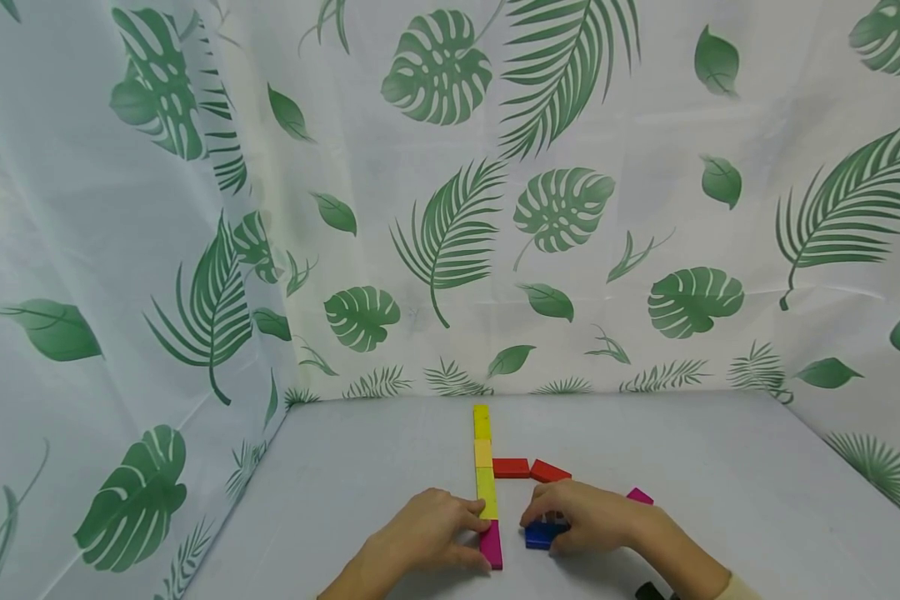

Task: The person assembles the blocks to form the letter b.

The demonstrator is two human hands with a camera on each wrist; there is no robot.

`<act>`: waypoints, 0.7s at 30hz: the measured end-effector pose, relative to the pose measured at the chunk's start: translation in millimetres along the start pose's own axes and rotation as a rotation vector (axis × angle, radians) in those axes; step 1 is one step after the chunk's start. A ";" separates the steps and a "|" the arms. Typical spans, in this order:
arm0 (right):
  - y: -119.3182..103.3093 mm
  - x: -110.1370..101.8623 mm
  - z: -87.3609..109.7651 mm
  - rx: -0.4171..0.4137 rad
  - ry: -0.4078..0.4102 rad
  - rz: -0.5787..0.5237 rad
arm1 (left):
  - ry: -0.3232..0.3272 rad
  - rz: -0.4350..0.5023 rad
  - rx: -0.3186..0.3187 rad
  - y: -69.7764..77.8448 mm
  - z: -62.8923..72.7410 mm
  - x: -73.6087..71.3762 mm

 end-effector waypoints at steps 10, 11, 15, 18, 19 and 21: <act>2.7 -0.8 4.3 -0.090 -0.038 0.007 | 0.005 -0.001 0.003 -0.5 0.5 0.2; 3.1 -0.7 4.7 -0.094 -0.040 0.007 | 0.006 -0.001 0.002 -0.4 0.6 0.1; 2.1 -0.7 5.7 -0.082 -0.039 0.008 | 0.000 -0.002 -0.008 -0.1 0.6 -0.2; -0.8 -1.7 6.7 -0.022 -0.027 -0.005 | -0.007 -0.003 -0.016 0.4 0.3 -0.3; -1.2 -1.8 6.7 -0.014 -0.027 -0.005 | -0.008 -0.004 -0.017 0.4 0.2 -0.3; -2.2 -2.0 7.4 -0.003 -0.026 -0.010 | -0.010 -0.003 -0.019 0.6 -0.1 -0.1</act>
Point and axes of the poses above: each hand's wrist, its own z-axis away from the middle knuckle, its own x-axis out of the palm, y = z × x, the point moved 7 cm from there along -z, towards the middle knuckle, and after that the axes turned 12 degrees about -x, right-handed, at the moved point
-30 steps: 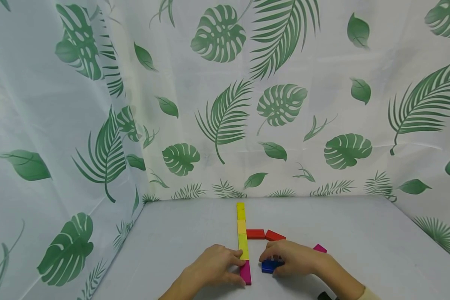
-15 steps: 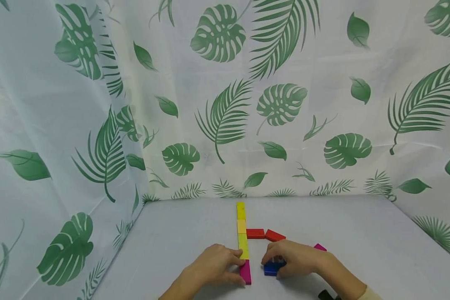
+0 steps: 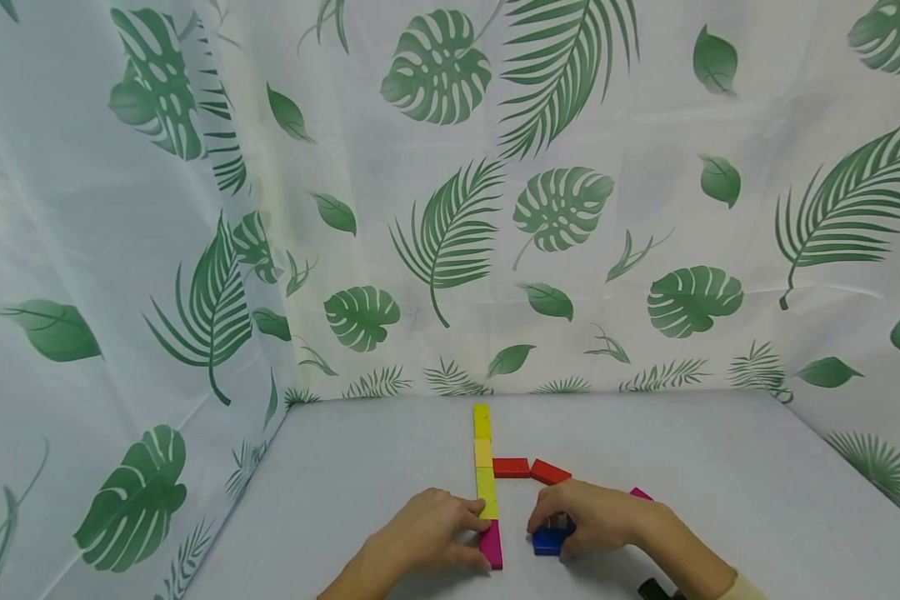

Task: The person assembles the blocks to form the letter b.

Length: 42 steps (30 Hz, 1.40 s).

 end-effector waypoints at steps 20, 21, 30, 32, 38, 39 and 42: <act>-1.4 -1.3 6.1 0.018 -0.005 -0.021 | -0.003 0.019 -0.009 0.0 0.2 -0.5; -1.7 -1.3 6.4 0.019 -0.006 -0.020 | -0.004 0.021 -0.010 0.1 0.3 -0.4; -3.3 -1.6 8.0 0.026 -0.011 -0.019 | 0.007 0.027 0.004 -0.1 1.2 -1.1; -2.5 -1.6 8.5 0.032 -0.009 -0.023 | 0.010 0.029 0.009 -0.1 1.4 -1.2; -1.2 -1.3 7.7 0.036 -0.003 -0.020 | 0.012 0.022 0.020 -0.3 1.6 -1.4; -1.3 -1.3 7.5 0.035 -0.003 -0.021 | 0.014 0.021 0.022 -0.3 1.5 -1.6; -1.2 -1.0 8.1 0.037 -0.002 -0.024 | 0.016 0.018 0.026 -0.2 1.4 -1.8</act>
Point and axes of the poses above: each hand's wrist, its own z-axis away from the middle knuckle, its own x-axis out of the palm, y = z × x, the point moved 7 cm from there along -z, towards the middle knuckle, and after that the axes turned 12 degrees about -x, right-handed, at the moved point
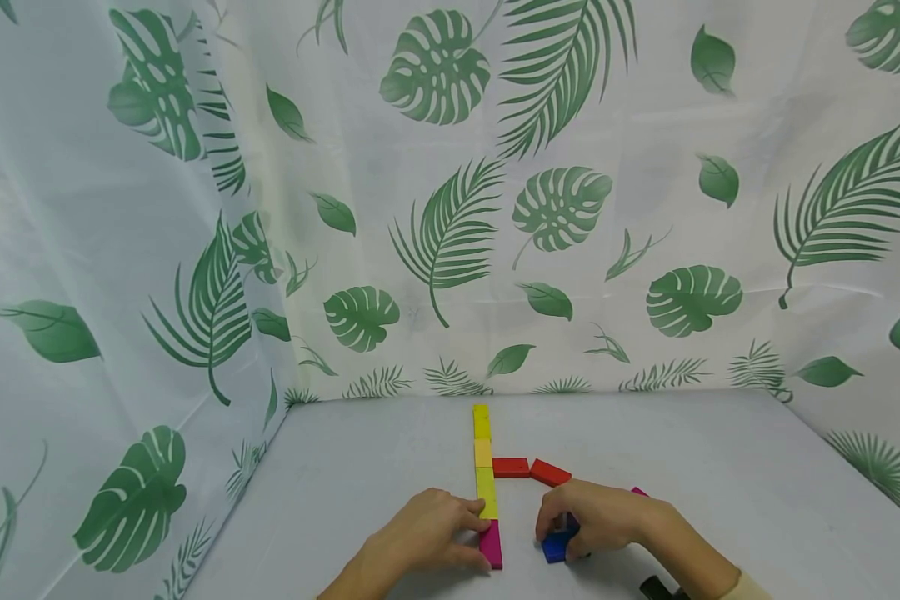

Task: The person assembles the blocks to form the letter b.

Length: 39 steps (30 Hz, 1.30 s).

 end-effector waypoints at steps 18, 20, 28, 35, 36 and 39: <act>0.4 -1.2 -0.2 0.021 -0.003 0.007 | -0.019 0.004 -0.033 -1.2 -2.5 2.7; 0.2 -1.4 -0.3 0.023 -0.004 0.008 | -0.021 0.003 -0.036 -1.4 -2.7 3.3; 2.2 -1.4 -0.2 0.038 -0.004 0.026 | -0.018 -0.001 -0.032 -2.0 -2.7 3.7; 2.7 -2.5 0.5 0.055 -0.005 0.033 | -0.010 0.005 -0.026 -1.0 -2.1 2.7; 2.9 -2.6 0.5 0.056 -0.005 0.034 | -0.010 0.006 -0.028 -1.0 -2.1 2.7; 3.3 -2.8 0.3 0.061 -0.005 0.036 | -0.014 0.007 -0.035 -1.2 -2.0 3.1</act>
Point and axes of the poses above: each hand's wrist, its own z-axis away from the middle knuckle, its own x-axis out of the palm, y = z × x, the point moved 7 cm from there along -z, towards the middle knuckle, and after that the axes turned 12 degrees about -x, right-handed, at the moved point
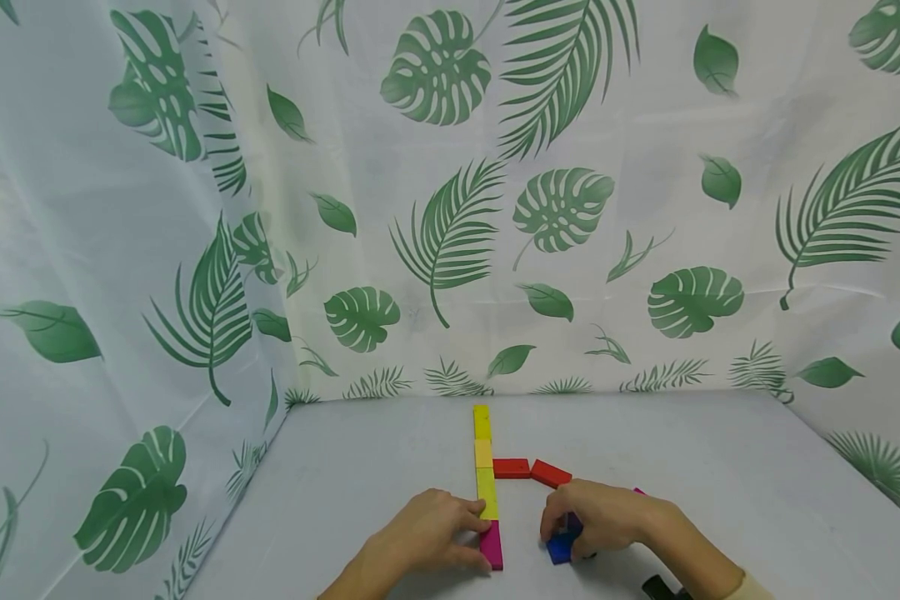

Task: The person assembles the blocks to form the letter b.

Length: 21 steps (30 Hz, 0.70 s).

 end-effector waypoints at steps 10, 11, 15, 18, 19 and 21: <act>0.4 0.1 0.1 0.004 -0.003 0.004 | 0.003 0.001 0.002 -0.2 0.4 0.3; 0.3 0.0 0.4 0.003 -0.003 0.006 | 0.004 0.000 0.004 -0.1 0.4 0.2; -0.4 -0.6 1.3 -0.003 -0.003 0.009 | 0.006 -0.003 0.008 0.5 0.5 -0.5; -1.1 -1.2 1.6 -0.006 -0.003 0.007 | 0.007 -0.005 0.009 0.7 0.2 -0.8; -1.3 -1.3 1.7 -0.006 -0.003 0.007 | 0.005 -0.004 0.009 0.6 0.2 -0.8; -1.4 -1.3 1.6 -0.006 -0.003 0.007 | 0.005 -0.002 0.008 0.6 0.3 -0.9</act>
Point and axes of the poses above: each hand's wrist, its own z-axis away from the middle knuckle, its own x-axis out of the palm, y = z × x, the point moved 7 cm from there along -z, towards the middle knuckle, and after that the axes turned 12 degrees about -x, right-handed, at the moved point
